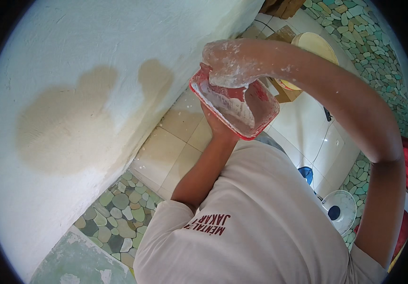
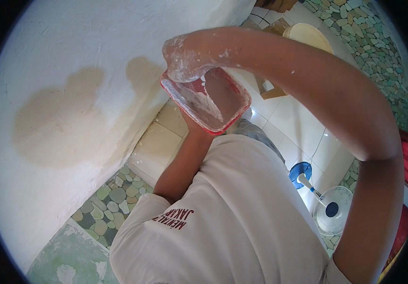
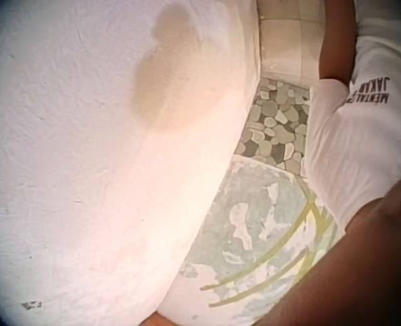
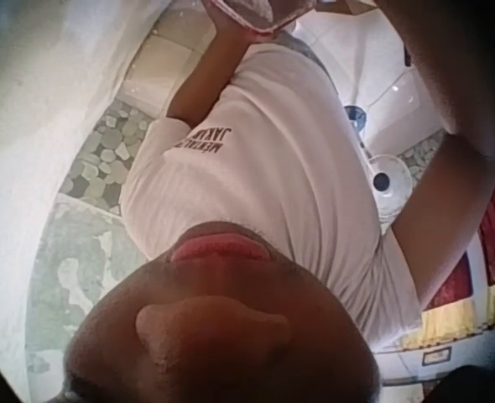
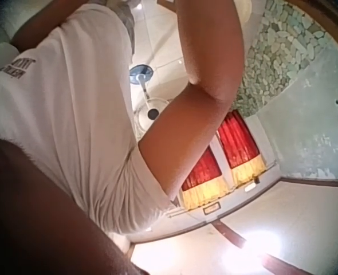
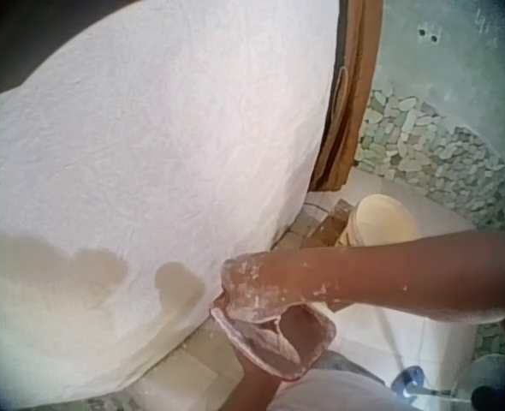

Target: The recorder is mixing plaster in a plastic container and applying it to a wall using a small brush to patch surfaces.

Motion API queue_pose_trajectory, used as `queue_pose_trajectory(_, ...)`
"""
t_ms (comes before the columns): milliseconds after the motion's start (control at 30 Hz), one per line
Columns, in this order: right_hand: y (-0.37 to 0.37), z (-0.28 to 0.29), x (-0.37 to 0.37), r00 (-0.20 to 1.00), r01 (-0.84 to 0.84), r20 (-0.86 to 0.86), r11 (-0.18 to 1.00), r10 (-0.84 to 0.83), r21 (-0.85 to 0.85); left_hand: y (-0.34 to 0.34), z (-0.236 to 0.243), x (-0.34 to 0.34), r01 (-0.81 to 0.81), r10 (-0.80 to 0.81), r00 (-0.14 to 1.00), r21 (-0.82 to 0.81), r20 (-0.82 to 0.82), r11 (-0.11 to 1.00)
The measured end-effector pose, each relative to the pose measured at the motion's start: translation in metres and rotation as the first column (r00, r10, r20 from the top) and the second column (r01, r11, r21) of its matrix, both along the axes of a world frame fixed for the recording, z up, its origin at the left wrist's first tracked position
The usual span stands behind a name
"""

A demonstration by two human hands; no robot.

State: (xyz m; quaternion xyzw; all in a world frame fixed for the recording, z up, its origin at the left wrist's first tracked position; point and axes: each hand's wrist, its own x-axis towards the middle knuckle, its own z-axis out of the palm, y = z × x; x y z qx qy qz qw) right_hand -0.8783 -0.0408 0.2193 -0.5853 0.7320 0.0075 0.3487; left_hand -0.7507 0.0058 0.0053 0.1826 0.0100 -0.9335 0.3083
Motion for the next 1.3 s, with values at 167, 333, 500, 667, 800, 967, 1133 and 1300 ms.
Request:
queue_pose_trajectory(167,-0.009,0.02,-0.006,0.991,-0.12,-0.037,0.978,0.128,0.173,-0.003,0.035,-0.003,0.015,-0.014,1.0,-0.07,0.008,0.997)
queue_pose_trajectory(333,-0.023,0.033,0.008,0.981,-0.11,-0.092,0.883,0.17,0.456,-0.002,0.043,-0.008,0.013,0.125,0.93,-0.372,0.345,0.928)
queue_pose_trajectory(500,-0.015,0.003,-0.011,0.947,-0.276,-0.101,0.933,0.305,0.233,-0.006,0.022,0.0,-0.036,0.057,0.989,-0.148,0.14,0.988)
queue_pose_trajectory(667,0.009,-0.006,-0.026,0.683,-0.704,-0.413,0.693,0.603,-0.152,-0.003,0.023,0.004,-0.038,0.042,0.996,-0.046,0.074,0.998)
queue_pose_trajectory(800,0.018,-0.003,-0.01,0.822,-0.535,-0.332,0.828,0.463,-0.17,-0.004,0.028,0.002,-0.013,0.027,0.992,-0.119,0.122,0.993)
queue_pose_trajectory(967,0.027,-0.001,0.01,0.941,-0.293,-0.226,0.94,0.251,-0.175,-0.008,0.016,0.006,0.046,-0.04,0.997,-0.099,0.064,0.994)
queue_pose_trajectory(1133,0.043,-0.016,0.005,0.983,-0.162,-0.138,0.91,0.117,-0.381,-0.018,0.011,0.005,-0.091,0.12,0.99,-0.3,0.078,0.949)
queue_pose_trajectory(1300,0.064,-0.01,0.009,0.973,-0.119,-0.231,0.869,0.006,-0.479,-0.03,0.022,0.0,-0.191,0.252,0.967,-0.541,0.04,0.819)
